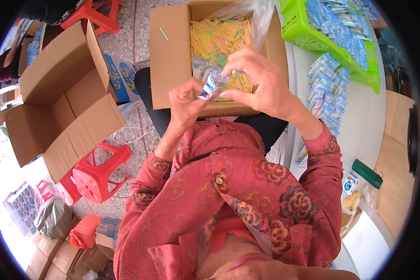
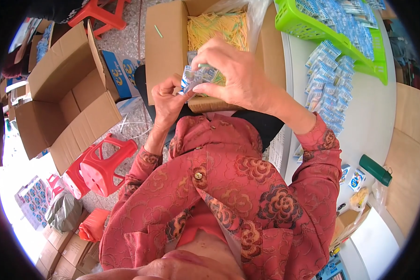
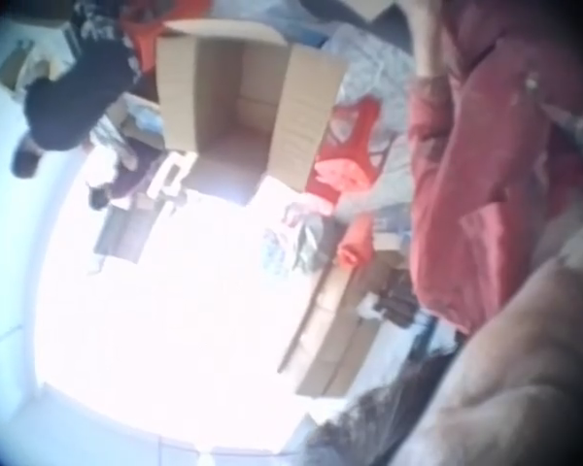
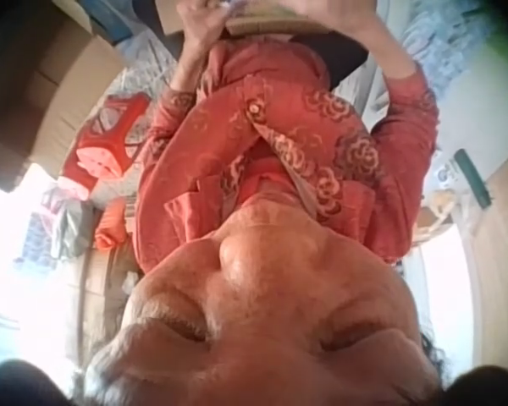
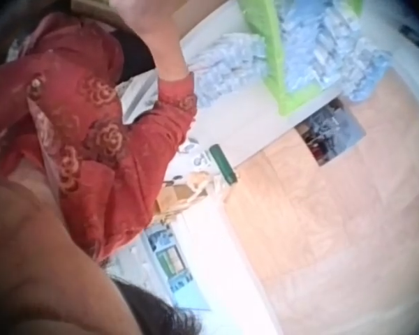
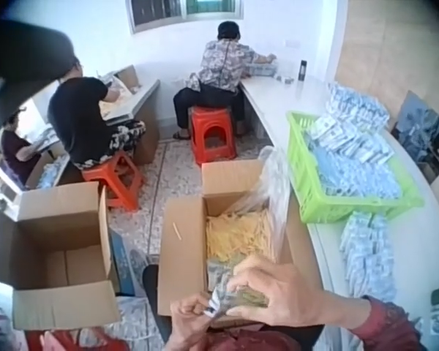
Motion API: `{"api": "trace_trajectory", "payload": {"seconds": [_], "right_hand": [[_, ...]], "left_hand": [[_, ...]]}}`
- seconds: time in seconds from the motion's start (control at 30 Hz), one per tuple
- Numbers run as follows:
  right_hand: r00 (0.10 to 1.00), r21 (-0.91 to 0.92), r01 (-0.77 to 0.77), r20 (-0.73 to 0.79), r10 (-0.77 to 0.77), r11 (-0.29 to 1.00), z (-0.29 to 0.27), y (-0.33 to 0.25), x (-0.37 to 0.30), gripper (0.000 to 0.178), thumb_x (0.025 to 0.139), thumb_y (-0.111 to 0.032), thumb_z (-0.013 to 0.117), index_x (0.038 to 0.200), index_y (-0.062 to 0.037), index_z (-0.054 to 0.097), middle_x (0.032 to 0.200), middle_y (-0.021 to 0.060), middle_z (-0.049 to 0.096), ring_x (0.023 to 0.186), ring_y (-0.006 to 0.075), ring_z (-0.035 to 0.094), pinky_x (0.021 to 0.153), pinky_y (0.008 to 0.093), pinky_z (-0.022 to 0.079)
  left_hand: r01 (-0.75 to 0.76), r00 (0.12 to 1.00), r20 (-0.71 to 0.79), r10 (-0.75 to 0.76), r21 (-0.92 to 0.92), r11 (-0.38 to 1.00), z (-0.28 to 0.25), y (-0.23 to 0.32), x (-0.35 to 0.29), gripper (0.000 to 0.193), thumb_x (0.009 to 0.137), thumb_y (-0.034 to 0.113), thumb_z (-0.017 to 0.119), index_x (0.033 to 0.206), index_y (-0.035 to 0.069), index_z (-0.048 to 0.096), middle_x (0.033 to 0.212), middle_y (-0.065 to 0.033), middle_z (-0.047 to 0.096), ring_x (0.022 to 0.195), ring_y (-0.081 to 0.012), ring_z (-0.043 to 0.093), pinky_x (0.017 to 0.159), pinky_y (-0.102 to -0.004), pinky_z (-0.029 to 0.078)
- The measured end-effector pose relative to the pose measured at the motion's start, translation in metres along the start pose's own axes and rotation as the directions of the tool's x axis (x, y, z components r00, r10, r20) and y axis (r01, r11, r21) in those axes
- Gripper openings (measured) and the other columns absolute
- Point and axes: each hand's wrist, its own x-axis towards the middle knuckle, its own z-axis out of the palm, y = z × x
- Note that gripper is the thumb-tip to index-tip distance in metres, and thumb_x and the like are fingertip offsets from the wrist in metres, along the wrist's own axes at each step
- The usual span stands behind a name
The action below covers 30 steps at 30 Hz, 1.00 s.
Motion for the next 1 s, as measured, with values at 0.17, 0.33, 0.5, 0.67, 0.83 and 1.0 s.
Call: {"api": "trace_trajectory", "payload": {"seconds": [0.17,0.33,0.5,0.67,0.83,1.0], "right_hand": [[0.998,-0.186,0.047,0.057,-0.038,0.981,0.015,0.004,-0.003,0.024,0.065,-0.008,0.070,0.085,-0.0055,0.057,0.091,0.0061,0.052,0.078,0.0213,0.057,0.062,0.0288,0.046],[0.978,-0.211,0.204,0.088,-0.189,0.956,0.019,0.013,0.017,0.014,0.072,-0.016,0.063,0.078,-0.0059,0.054,0.086,0.0028,0.050,0.072,0.0207,0.057,0.057,0.0328,0.047],[0.995,0.302,-0.097,0.008,0.099,0.948,0.007,0.027,0.049,0.015,0.085,-0.021,0.054,0.085,-0.0063,0.057,0.074,-0.0029,0.050,0.058,0.0036,0.042,0.049,0.0195,0.032],[0.857,0.388,-0.474,-0.002,0.515,0.790,0.030,0.146,0.037,0.032,0.088,-0.034,0.046,0.088,-0.0058,0.060,0.072,-0.0018,0.053,0.059,0.0040,0.045,0.053,0.0185,0.036],[0.746,-0.186,-0.658,-0.025,0.666,0.730,0.094,0.270,-0.026,0.033,0.080,-0.032,0.050,0.070,-0.0047,0.065,0.071,0.0109,0.063,0.067,0.0226,0.060,0.064,0.0351,0.045],[0.700,-0.313,-0.704,-0.155,0.697,0.637,0.139,0.318,-0.064,0.031,0.078,-0.030,0.053,0.069,-0.0032,0.064,0.071,0.0175,0.060,0.068,0.0318,0.059,0.066,0.0395,0.046]], "left_hand": [[-0.006,1.000,-0.004,0.006,-0.013,1.000,-0.002,-0.008,0.003,0.013,0.069,0.001,0.068,0.066,0.001,0.055,0.063,0.0013,0.055,0.062,-0.0037,0.048,0.056,-0.0195,0.039],[-0.046,0.995,-0.075,0.059,0.164,0.985,-0.007,-0.002,0.020,0.010,0.064,-0.001,0.067,0.067,0.001,0.057,0.063,-0.0005,0.057,0.063,-0.0059,0.052,0.058,-0.0212,0.042],[-0.038,0.985,-0.165,0.056,0.111,0.993,-0.021,0.001,0.037,0.013,0.067,0.000,0.071,0.067,0.001,0.058,0.063,0.0008,0.058,0.061,-0.0025,0.050,0.057,-0.0185,0.041],[0.000,0.968,-0.247,-0.032,-0.129,0.992,-0.032,-0.014,0.033,0.015,0.070,-0.002,0.070,0.067,0.002,0.055,0.070,0.0025,0.057,0.063,-0.0015,0.047,0.055,-0.0169,0.037],[0.099,0.956,-0.255,-0.146,-0.190,0.977,-0.037,-0.017,0.016,0.015,0.071,-0.002,0.068,0.068,0.003,0.055,0.070,0.0031,0.057,0.063,-0.0013,0.046,0.056,-0.0165,0.036],[0.175,0.952,-0.207,-0.228,-0.245,0.954,-0.037,-0.018,0.006,0.018,0.071,-0.001,0.069,0.066,0.004,0.053,0.072,0.0021,0.058,0.065,-0.0022,0.047,0.058,-0.0175,0.038]]}}
